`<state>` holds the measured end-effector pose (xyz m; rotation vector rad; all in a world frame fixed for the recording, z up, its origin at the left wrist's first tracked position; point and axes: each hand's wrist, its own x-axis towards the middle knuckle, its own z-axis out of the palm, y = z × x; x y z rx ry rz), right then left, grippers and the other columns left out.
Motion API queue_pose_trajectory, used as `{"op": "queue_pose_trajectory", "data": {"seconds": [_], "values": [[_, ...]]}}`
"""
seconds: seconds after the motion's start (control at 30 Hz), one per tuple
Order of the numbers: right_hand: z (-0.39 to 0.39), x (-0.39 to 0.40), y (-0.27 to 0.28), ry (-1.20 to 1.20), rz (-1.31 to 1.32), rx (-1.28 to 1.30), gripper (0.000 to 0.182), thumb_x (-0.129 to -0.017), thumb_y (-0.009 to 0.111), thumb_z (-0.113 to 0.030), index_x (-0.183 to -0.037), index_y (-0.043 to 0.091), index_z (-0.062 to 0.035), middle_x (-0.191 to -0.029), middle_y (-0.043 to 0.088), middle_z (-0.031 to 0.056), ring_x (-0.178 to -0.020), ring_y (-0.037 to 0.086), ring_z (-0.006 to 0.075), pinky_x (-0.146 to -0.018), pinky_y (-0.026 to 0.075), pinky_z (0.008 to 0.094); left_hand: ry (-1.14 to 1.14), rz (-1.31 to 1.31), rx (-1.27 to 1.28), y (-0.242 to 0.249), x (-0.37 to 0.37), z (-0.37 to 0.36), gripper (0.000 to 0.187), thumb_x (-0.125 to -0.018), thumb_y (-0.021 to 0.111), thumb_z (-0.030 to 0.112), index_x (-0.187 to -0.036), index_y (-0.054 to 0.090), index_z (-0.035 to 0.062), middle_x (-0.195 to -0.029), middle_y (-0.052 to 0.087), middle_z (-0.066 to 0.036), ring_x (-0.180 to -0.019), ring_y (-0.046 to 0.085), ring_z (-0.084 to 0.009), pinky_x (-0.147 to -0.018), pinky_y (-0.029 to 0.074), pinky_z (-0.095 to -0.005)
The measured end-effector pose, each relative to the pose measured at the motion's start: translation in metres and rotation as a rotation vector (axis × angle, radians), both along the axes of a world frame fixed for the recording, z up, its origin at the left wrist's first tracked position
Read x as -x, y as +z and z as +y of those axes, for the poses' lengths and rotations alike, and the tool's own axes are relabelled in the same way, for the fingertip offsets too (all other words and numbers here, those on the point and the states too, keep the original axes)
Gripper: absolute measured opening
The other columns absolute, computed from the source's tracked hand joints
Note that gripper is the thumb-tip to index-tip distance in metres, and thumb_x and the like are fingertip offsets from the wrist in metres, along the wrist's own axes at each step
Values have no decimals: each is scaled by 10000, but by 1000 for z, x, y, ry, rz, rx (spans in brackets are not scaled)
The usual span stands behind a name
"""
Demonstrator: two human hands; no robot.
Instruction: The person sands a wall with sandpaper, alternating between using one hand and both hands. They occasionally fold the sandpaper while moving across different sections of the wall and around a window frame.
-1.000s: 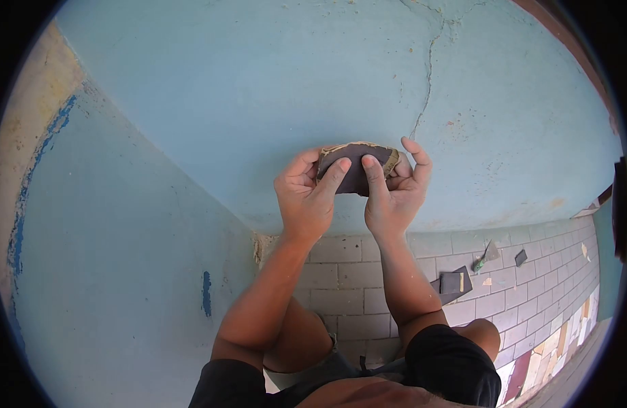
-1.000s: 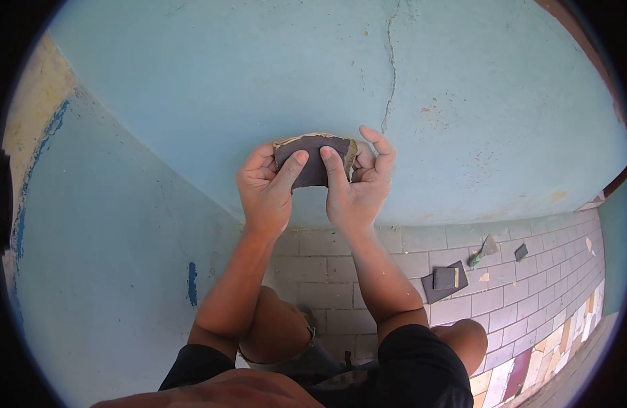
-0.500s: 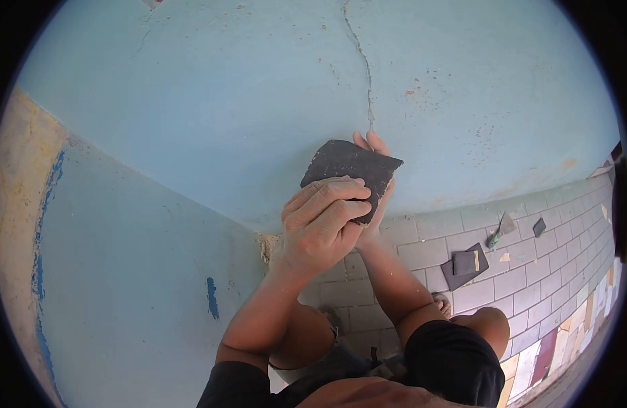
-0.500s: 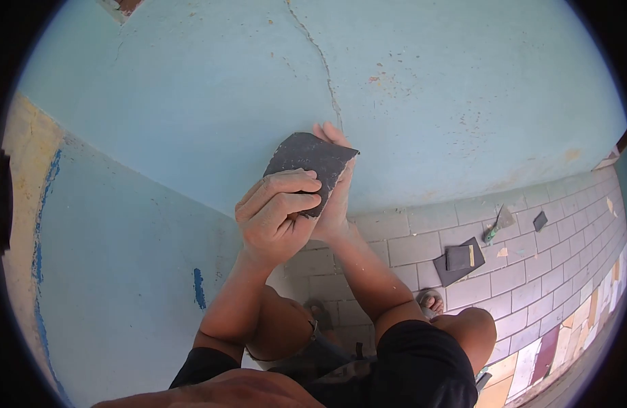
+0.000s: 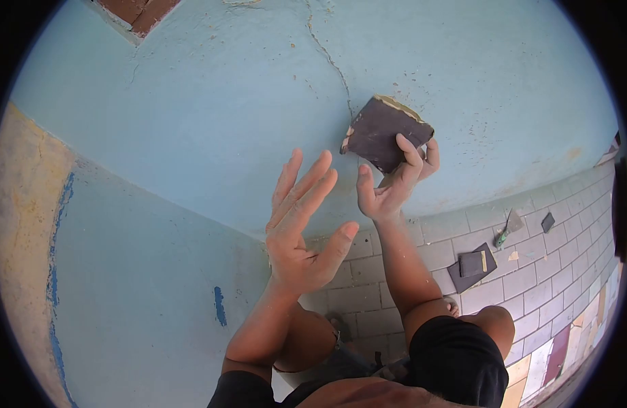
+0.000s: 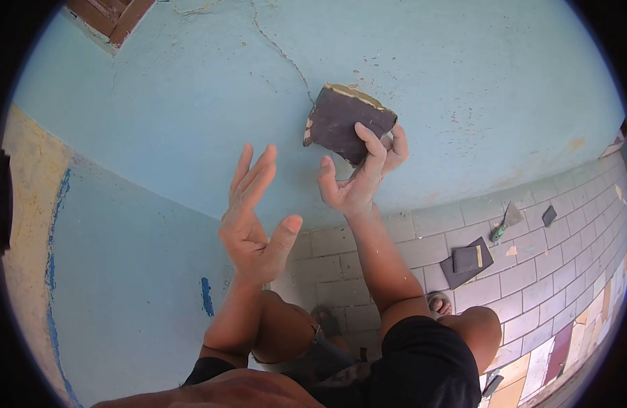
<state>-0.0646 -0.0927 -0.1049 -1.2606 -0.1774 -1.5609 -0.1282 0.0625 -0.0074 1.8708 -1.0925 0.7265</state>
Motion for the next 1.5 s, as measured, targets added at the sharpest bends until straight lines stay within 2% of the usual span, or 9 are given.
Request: {"op": "queue_pose_trajectory", "data": {"seconds": [0.1,0.27,0.4,0.57,0.87,0.97,1.07,1.27,1.5], "values": [[-2,-9,-9,-148,239,232,518,-810,751,-38,-1309,616,-76,-1474,264,235,-1267,477,359,-1006,464,416,81,73,24,-26,-18,1,628,-862,804,192,-1423,593,3,-1561,485,-231,-1479,391,-471,-1194,316,-554],[4,-15,-1,-207,112,233,415,-812,647,140,-1154,699,-89,-1135,747,61,-957,655,227,-818,449,340,183,29,-101,-59,-45,-2,686,-912,752,198,-1510,487,-10,-1644,338,-255,-1504,349,-450,-1199,308,-541],[9,-25,-6,-161,95,179,386,-833,658,136,-1156,690,-72,-1178,727,109,-975,656,234,-831,461,349,173,-41,-248,-77,-58,-1,664,-949,672,181,-1546,445,1,-1649,330,-254,-1495,358,-462,-1186,331,-542],[27,-25,13,117,-31,-365,331,-868,745,64,-1174,658,-25,-1077,706,141,-939,638,210,-843,485,378,159,48,-290,-84,-63,0,693,-961,661,199,-1559,398,-34,-1661,281,-277,-1525,290,-472,-1212,290,-547],[13,-23,6,-386,369,-65,204,-787,895,-125,-898,724,-145,-858,685,-49,-905,534,175,-834,362,326,247,31,-410,-90,-61,-1,872,-865,753,186,-1588,323,-41,-1694,199,-262,-1558,218,-456,-1224,258,-553],[12,-36,15,-252,266,-124,207,-745,908,-152,-863,746,-203,-855,671,-89,-967,490,177,-866,270,395,265,4,-301,-89,-64,2,875,-879,754,185,-1596,305,-39,-1697,176,-275,-1562,194,-468,-1226,234,-564],[-4,-32,63,-223,246,-50,190,-730,915,-154,-767,736,-204,-815,663,-109,-953,487,175,-852,270,390,319,9,-208,-85,-59,8,871,-898,753,186,-1602,292,-38,-1698,165,-280,-1567,177,-466,-1235,206,-565],[2,-26,1,-180,355,-165,174,-715,922,-167,-739,756,-215,-782,658,-114,-959,466,180,-849,269,388,384,1,-162,-83,-54,23,865,-910,746,200,-1603,286,-37,-1692,213,-254,-1563,192,-459,-1239,195,-569],[-17,-28,66,-259,287,-77,174,-696,941,-214,-760,780,-211,-772,628,-116,-958,456,180,-860,287,377,386,114,-161,-66,-37,17,870,-910,753,221,-1595,292,-53,-1666,290,-235,-1557,209,-457,-1239,200,-560]]}}
